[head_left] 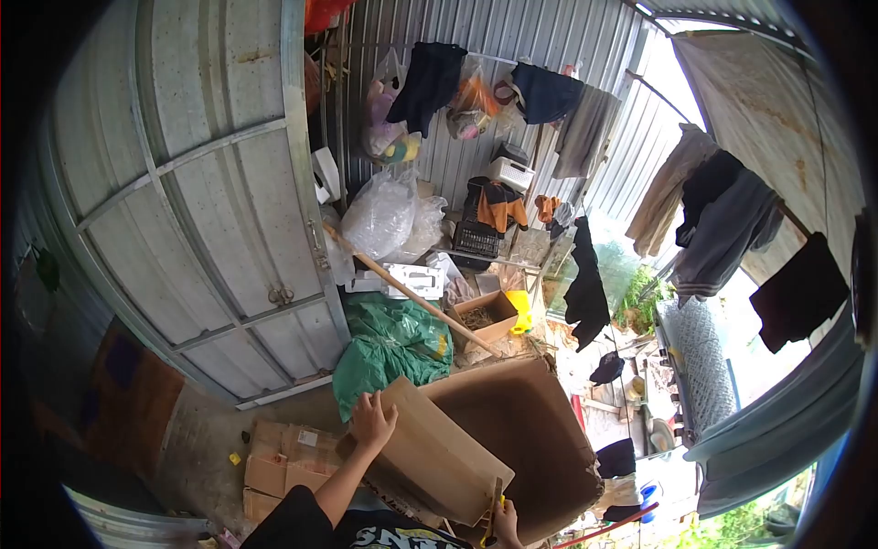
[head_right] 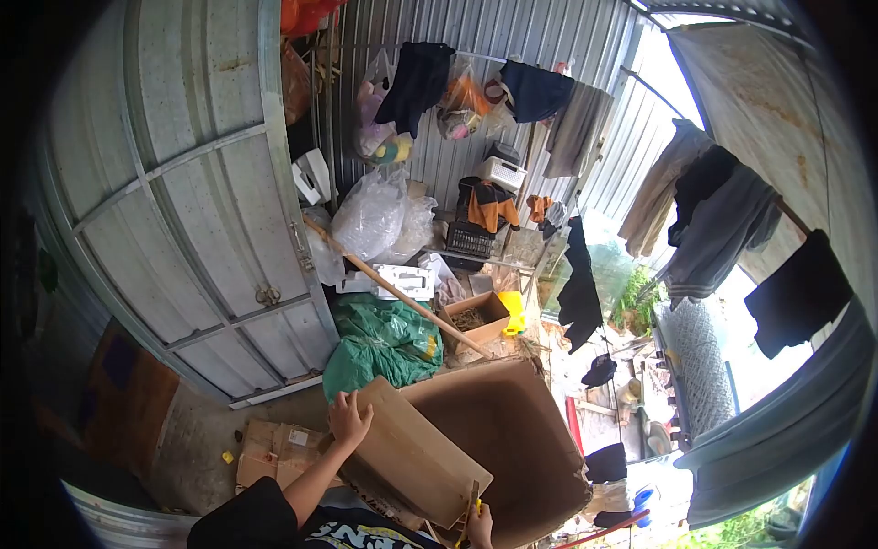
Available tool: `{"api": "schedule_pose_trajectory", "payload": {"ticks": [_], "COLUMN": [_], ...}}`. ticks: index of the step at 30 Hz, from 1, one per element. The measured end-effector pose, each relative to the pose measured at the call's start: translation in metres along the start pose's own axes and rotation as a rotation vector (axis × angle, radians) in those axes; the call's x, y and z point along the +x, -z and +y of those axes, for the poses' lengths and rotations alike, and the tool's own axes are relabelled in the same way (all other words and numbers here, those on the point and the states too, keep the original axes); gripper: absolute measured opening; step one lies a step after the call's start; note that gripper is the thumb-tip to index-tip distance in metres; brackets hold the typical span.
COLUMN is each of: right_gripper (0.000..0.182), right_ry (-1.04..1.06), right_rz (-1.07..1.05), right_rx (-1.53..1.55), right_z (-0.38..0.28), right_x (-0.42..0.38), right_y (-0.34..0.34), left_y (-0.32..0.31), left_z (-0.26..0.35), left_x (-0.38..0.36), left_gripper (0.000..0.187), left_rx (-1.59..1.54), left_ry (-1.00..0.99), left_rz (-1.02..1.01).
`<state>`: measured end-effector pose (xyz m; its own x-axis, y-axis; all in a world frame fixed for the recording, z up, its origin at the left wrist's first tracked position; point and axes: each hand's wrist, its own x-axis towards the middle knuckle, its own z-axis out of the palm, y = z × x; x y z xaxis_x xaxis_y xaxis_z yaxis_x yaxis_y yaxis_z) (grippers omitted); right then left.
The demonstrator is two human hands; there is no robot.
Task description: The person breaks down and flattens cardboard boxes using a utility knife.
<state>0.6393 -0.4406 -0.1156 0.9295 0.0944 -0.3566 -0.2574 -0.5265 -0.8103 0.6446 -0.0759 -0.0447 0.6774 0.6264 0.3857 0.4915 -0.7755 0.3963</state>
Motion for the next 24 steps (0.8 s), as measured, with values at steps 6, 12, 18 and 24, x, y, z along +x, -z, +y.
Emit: {"api": "schedule_pose_trajectory", "payload": {"ticks": [6,12,18,24], "right_gripper": [0.031,0.053,0.055,0.041], "right_ry": [0.015,-0.194,-0.242,-0.196], "right_rz": [-0.066,-0.254,-0.268,-0.326], "right_rx": [-0.134,0.064,0.189,-0.148], "right_z": [-0.082,-0.075,-0.070,-0.105], "right_x": [-0.015,-0.005,-0.006,-0.001], "right_y": [-0.034,-0.065,-0.057,-0.037], "left_y": [-0.015,-0.001,0.006,-0.021], "left_z": [-0.070,-0.082,-0.059,-0.075], "left_x": [0.028,0.051,0.081,0.095], "left_gripper": [0.028,0.022,0.018,0.013], "left_rx": [-0.060,-0.154,-0.307,-0.334], "left_ry": [-0.010,-0.015,-0.075,-0.080], "left_rz": [0.067,0.185,0.187,0.179]}}
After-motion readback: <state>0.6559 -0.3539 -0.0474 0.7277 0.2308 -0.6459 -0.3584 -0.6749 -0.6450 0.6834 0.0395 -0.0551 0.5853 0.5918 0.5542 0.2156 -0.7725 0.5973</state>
